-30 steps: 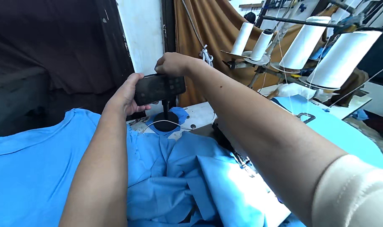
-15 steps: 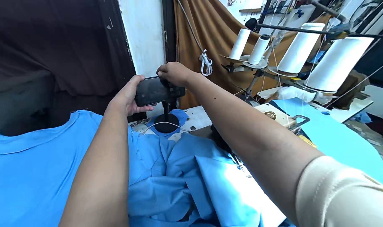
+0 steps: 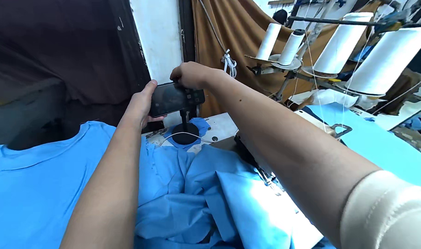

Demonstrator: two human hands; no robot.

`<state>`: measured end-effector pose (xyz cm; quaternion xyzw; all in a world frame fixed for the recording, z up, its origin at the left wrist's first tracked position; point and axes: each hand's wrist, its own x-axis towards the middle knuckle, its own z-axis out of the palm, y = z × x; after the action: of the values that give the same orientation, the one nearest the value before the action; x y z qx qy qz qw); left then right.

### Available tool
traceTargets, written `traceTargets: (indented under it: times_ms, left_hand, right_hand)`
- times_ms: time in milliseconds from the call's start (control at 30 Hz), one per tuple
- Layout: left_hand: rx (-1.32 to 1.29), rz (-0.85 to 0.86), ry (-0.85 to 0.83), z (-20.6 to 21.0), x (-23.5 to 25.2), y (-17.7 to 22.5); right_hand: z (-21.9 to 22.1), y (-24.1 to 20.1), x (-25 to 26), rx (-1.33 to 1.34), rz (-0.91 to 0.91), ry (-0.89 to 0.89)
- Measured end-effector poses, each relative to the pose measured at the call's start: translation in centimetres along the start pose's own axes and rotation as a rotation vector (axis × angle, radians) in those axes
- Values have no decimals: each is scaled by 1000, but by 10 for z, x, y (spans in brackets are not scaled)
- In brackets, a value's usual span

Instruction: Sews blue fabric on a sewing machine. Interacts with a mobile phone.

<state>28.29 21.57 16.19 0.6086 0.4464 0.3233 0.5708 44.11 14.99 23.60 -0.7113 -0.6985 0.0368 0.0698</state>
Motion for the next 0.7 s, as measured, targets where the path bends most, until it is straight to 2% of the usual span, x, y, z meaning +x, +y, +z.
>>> traceTargets:
  times_ms: [100, 367, 700]
  left_hand:
    - [34, -2, 13, 2, -1, 3]
    - [57, 13, 53, 5, -9, 1]
    - [245, 56, 99, -8, -36, -4]
  right_hand:
    - [6, -7, -3, -94, 3, 25]
    - [6, -5, -4, -51, 13, 35]
    - [4, -18, -16, -85, 56, 14]
